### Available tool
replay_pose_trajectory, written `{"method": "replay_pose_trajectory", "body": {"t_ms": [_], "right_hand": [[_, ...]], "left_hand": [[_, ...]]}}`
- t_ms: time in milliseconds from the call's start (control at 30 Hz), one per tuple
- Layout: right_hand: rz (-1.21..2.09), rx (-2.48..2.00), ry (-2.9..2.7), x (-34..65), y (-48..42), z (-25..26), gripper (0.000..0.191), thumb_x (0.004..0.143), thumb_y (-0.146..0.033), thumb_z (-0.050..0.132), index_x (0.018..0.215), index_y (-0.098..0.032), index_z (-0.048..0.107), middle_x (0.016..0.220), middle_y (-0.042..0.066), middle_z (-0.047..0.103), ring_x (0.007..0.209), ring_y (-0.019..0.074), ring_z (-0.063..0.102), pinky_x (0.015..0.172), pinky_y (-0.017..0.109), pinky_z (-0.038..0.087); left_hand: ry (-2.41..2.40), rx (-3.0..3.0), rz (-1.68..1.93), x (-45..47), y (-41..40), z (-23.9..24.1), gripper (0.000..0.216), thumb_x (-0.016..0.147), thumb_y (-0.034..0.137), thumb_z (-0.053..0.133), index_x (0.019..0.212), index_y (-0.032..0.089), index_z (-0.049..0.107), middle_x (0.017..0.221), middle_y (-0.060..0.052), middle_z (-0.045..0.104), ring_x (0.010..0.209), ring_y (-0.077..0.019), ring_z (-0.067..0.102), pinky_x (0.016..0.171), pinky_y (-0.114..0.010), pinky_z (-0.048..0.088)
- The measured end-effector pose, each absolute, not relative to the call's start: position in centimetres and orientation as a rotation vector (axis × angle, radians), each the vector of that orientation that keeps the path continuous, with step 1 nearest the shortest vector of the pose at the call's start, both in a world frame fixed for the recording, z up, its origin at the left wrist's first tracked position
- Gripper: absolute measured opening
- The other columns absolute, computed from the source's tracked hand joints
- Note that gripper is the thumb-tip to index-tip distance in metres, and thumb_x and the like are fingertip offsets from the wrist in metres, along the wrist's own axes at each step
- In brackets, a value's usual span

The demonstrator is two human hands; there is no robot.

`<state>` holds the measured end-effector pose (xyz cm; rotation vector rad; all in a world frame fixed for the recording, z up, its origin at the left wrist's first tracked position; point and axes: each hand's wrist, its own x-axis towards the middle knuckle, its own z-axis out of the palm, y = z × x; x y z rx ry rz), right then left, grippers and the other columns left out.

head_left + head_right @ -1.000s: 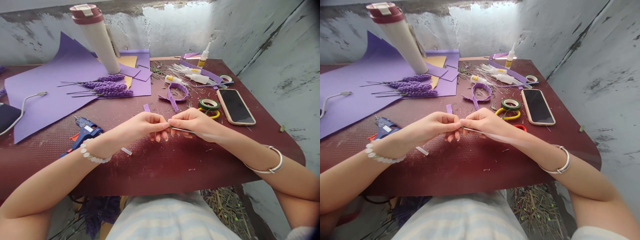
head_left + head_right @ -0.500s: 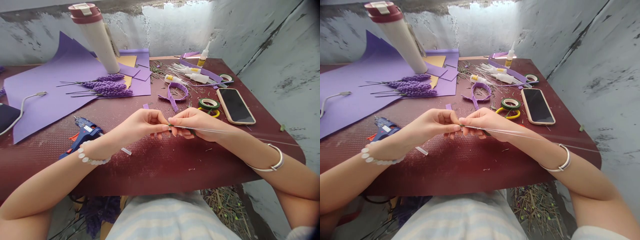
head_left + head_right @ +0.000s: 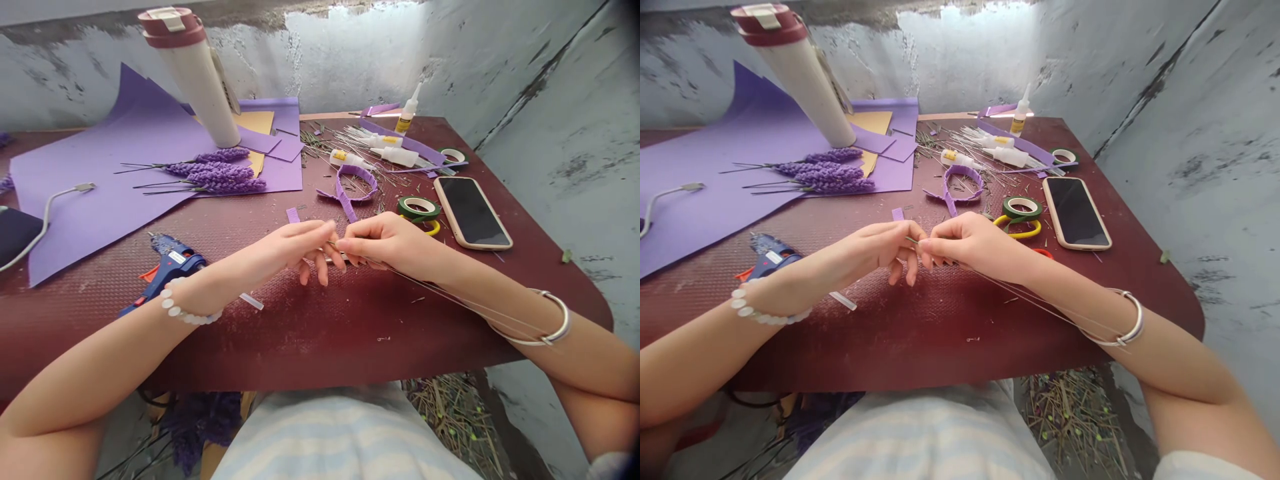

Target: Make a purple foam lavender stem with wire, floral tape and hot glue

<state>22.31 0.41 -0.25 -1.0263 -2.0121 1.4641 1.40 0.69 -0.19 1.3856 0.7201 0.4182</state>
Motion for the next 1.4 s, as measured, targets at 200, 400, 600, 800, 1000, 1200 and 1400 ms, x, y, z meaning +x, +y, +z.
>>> {"method": "replay_pose_trajectory", "body": {"t_ms": [200, 400, 600, 800, 1000, 1200, 1400], "right_hand": [[0.984, -1.026, -2.314, 22.0, 0.0, -0.4, 0.032, 0.089, -0.033, 0.056, 0.064, -0.013, 0.058, 0.064, -0.001, 0.053, 0.063, 0.0097, 0.044, 0.059, 0.025, 0.031], [1.378, -1.028, -2.128, 22.3, 0.1, 0.2, 0.036, 0.091, -0.039, 0.054, 0.067, -0.014, 0.061, 0.059, -0.003, 0.05, 0.053, 0.007, 0.038, 0.051, 0.024, 0.027], [1.82, -0.962, -1.83, 22.6, 0.6, 0.0, 0.04, 0.09, -0.044, 0.056, 0.067, -0.011, 0.063, 0.06, 0.001, 0.053, 0.048, 0.006, 0.036, 0.042, 0.023, 0.025], [1.93, -1.006, -1.811, 23.2, 0.9, 0.0, 0.04, 0.089, -0.044, 0.058, 0.068, -0.011, 0.065, 0.061, 0.001, 0.052, 0.049, 0.0054, 0.037, 0.042, 0.021, 0.026], [1.944, -1.013, -1.828, 23.5, 1.1, 0.1, 0.039, 0.088, -0.046, 0.059, 0.068, -0.013, 0.065, 0.06, 0.0, 0.051, 0.047, 0.0058, 0.036, 0.042, 0.023, 0.024], [1.753, -1.067, -1.972, 23.1, 0.9, 0.5, 0.04, 0.087, -0.046, 0.059, 0.064, -0.014, 0.059, 0.058, -0.002, 0.046, 0.048, 0.0063, 0.032, 0.045, 0.024, 0.022], [1.168, -1.075, -2.362, 22.7, 0.7, 0.2, 0.039, 0.091, -0.038, 0.053, 0.06, -0.015, 0.054, 0.057, -0.002, 0.045, 0.054, 0.0081, 0.036, 0.051, 0.024, 0.026]], "left_hand": [[0.804, 1.333, 0.301, 1.8, 0.4, -0.6, 0.045, 0.096, 0.047, 0.042, 0.074, 0.012, 0.06, 0.068, -0.006, 0.07, 0.049, -0.0081, 0.056, 0.046, -0.018, 0.037], [0.779, 1.386, 0.293, 1.6, 0.7, -0.1, 0.035, 0.095, 0.04, 0.048, 0.085, 0.012, 0.068, 0.086, -0.009, 0.076, 0.054, -0.0097, 0.064, 0.052, -0.019, 0.045], [0.764, 1.417, 0.295, 1.4, 0.7, 0.2, 0.034, 0.094, 0.039, 0.052, 0.096, 0.014, 0.074, 0.097, -0.012, 0.076, 0.059, -0.0126, 0.07, 0.05, -0.018, 0.046], [0.782, 1.459, 0.369, 1.3, 0.7, 0.1, 0.019, 0.089, 0.029, 0.061, 0.095, 0.018, 0.076, 0.105, -0.008, 0.075, 0.06, -0.0091, 0.069, 0.051, -0.015, 0.045], [0.897, 1.506, 0.443, 1.3, 0.6, 0.3, 0.018, 0.08, 0.027, 0.071, 0.094, 0.018, 0.077, 0.082, -0.005, 0.077, 0.059, -0.0136, 0.068, 0.053, -0.02, 0.048], [0.894, 1.571, 0.471, 1.5, 0.6, 0.5, 0.016, 0.081, 0.028, 0.071, 0.092, 0.016, 0.075, 0.085, -0.003, 0.076, 0.064, -0.0118, 0.068, 0.059, -0.019, 0.049], [0.828, 1.393, 0.348, 1.5, 0.9, -0.2, 0.039, 0.093, 0.048, 0.049, 0.097, 0.015, 0.068, 0.098, -0.009, 0.075, 0.065, -0.0119, 0.068, 0.054, -0.019, 0.047]]}}
